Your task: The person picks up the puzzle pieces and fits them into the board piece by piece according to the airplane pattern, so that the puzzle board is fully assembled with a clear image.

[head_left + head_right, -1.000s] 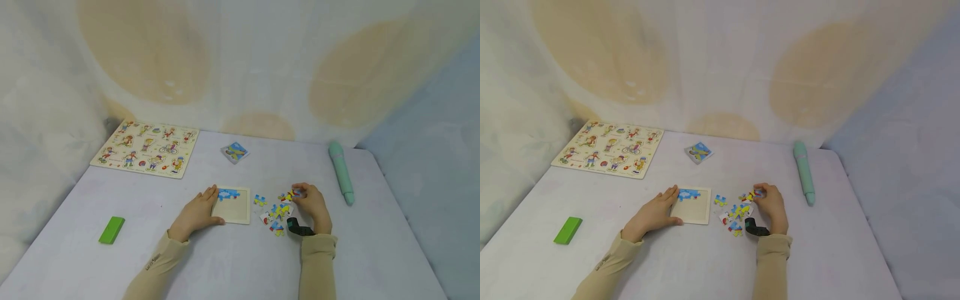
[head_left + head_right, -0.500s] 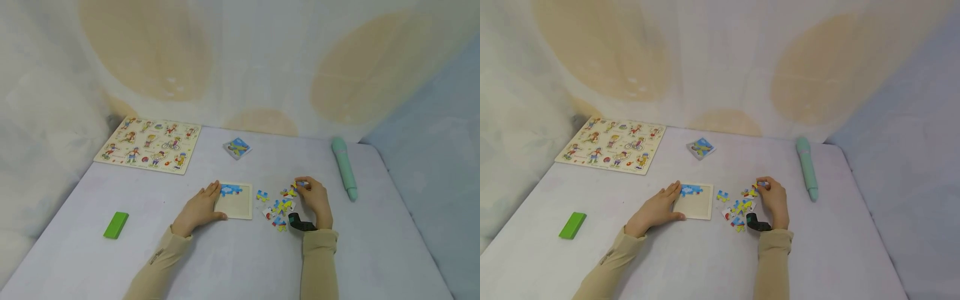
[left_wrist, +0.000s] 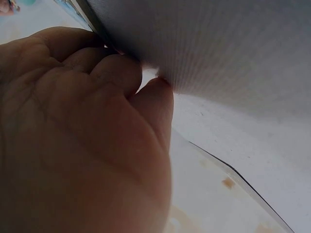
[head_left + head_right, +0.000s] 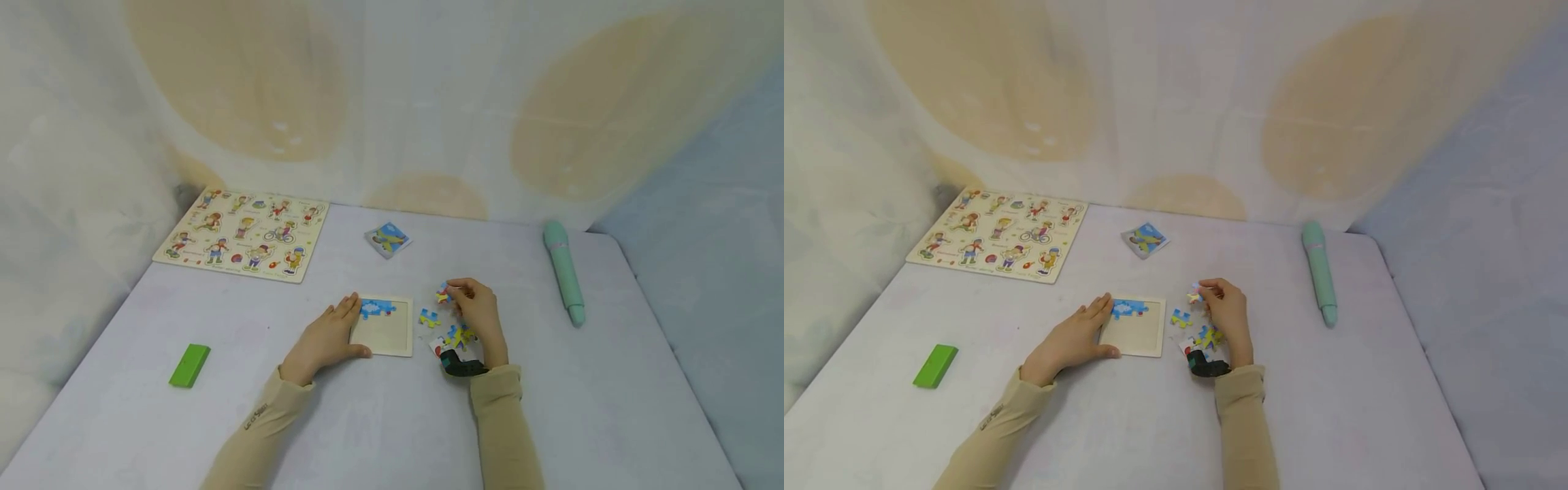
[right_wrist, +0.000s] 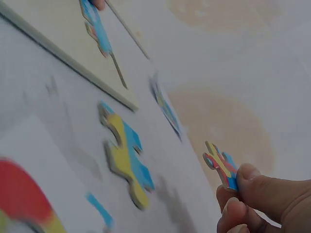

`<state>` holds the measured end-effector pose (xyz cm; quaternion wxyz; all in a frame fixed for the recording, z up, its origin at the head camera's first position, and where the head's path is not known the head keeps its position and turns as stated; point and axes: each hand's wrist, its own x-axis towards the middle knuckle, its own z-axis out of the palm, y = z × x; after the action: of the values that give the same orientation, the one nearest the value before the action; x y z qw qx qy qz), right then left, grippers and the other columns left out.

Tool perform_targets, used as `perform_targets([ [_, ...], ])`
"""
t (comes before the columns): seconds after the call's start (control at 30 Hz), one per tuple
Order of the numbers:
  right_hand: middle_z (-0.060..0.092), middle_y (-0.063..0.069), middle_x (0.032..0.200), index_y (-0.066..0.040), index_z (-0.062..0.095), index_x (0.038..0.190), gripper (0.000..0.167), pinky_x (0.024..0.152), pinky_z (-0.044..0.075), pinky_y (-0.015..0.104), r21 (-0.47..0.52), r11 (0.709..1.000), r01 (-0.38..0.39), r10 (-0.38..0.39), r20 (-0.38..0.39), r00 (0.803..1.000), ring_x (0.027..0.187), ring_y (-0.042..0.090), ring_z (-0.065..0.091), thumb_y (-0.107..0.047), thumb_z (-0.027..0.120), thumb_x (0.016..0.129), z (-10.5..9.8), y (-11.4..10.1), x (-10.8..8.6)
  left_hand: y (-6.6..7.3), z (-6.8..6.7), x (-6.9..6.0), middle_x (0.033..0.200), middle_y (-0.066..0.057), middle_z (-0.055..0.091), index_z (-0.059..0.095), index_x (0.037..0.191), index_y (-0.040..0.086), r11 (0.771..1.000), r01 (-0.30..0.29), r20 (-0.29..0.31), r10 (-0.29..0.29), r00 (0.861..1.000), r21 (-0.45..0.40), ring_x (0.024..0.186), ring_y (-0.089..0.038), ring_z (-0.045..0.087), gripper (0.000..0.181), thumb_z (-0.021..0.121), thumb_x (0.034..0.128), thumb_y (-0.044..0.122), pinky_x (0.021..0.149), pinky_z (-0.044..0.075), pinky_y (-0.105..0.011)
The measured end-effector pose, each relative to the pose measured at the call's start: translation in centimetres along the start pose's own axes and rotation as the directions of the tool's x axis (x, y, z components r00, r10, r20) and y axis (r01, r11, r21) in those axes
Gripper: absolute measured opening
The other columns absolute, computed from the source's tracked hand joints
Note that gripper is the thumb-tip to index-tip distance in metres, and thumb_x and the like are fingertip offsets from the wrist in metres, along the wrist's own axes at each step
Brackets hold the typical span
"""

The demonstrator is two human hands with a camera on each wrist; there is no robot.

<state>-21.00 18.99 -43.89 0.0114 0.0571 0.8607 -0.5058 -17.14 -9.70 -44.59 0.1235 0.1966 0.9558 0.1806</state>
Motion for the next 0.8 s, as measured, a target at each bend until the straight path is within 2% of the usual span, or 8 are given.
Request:
perform_targets([
  [0.13,0.066,0.011,0.086,-0.003,0.067,0.111,0.024,0.053,0.045,0.018,0.010,0.999,0.046,-0.046,0.098,0.994,0.061,0.012,0.055,-0.020,0.062,0.095,2.4,-0.9,-0.2,0.2,-0.1,-0.1,0.160,-0.017,0.021,0.025,0.151,-0.002,1.000,0.000,-0.001,0.000,1.000,0.002,0.148,-0.033,0.023,0.104,0.076,0.0767,0.050,0.121,0.024,-0.049],
  [0.23,0.065,0.010,0.081,-0.004,0.069,0.108,0.020,0.052,0.044,0.019,0.017,0.997,0.078,-0.079,0.167,0.983,0.060,0.012,0.054,-0.018,0.063,0.095,3.9,-1.5,-0.5,0.4,-0.2,-0.2,0.161,-0.016,0.021,0.025,0.152,-0.001,1.000,0.005,-0.001,-0.005,1.000,0.004,0.149,-0.032,0.023,0.104,0.075,0.0767,0.050,0.121,0.023,-0.048],
  [0.33,0.066,0.008,0.081,-0.008,0.071,0.105,0.018,0.055,0.044,0.021,-0.024,0.993,0.113,-0.106,0.193,0.975,0.063,0.013,0.054,-0.019,0.063,0.095,5.1,-1.9,-0.6,0.4,-0.3,-0.2,0.160,-0.016,0.021,0.025,0.151,-0.001,1.000,0.004,-0.008,-0.004,1.000,0.006,0.148,-0.032,0.024,0.104,0.075,0.0769,0.050,0.121,0.024,-0.049],
  [0.5,0.070,0.006,0.089,-0.009,0.072,0.101,0.015,0.064,0.045,0.022,-0.128,0.977,0.168,-0.148,0.156,0.977,0.073,0.014,0.056,-0.020,0.065,0.093,6.4,-2.2,-0.9,0.5,-0.3,-0.2,0.160,-0.017,0.022,0.026,0.151,-0.002,1.000,0.001,-0.013,-0.001,1.000,-0.003,0.148,-0.033,0.025,0.103,0.076,0.0770,0.050,0.120,0.025,-0.049],
  [0.57,0.070,0.007,0.088,-0.008,0.072,0.099,0.014,0.063,0.045,0.021,-0.147,0.972,0.182,-0.164,0.126,0.978,0.073,0.013,0.056,-0.018,0.065,0.093,6.8,-2.3,-1.0,0.5,-0.3,-0.2,0.160,-0.017,0.022,0.026,0.151,-0.002,1.000,0.002,-0.012,-0.002,1.000,-0.002,0.148,-0.033,0.025,0.103,0.076,0.0771,0.050,0.120,0.025,-0.049],
  [0.67,0.069,0.007,0.084,-0.007,0.072,0.097,0.012,0.059,0.045,0.020,-0.164,0.970,0.180,-0.168,0.083,0.982,0.070,0.013,0.056,-0.016,0.067,0.092,7.3,-2.3,-0.9,0.4,-0.3,-0.2,0.160,-0.018,0.023,0.027,0.151,-0.003,1.000,-0.001,-0.016,0.001,1.000,0.005,0.148,-0.033,0.026,0.102,0.075,0.0771,0.050,0.120,0.025,-0.049],
  [0.8,0.058,0.006,0.081,-0.005,0.070,0.098,0.013,0.061,0.039,0.022,-0.198,0.968,0.154,-0.151,0.027,0.988,0.071,0.015,0.049,-0.012,0.070,0.087,7.8,-2.4,-0.9,0.3,-0.2,-0.2,0.160,-0.018,0.023,0.028,0.150,-0.002,1.000,-0.004,-0.019,0.004,1.000,0.006,0.147,-0.033,0.026,0.102,0.075,0.0770,0.050,0.120,0.025,-0.049],
])
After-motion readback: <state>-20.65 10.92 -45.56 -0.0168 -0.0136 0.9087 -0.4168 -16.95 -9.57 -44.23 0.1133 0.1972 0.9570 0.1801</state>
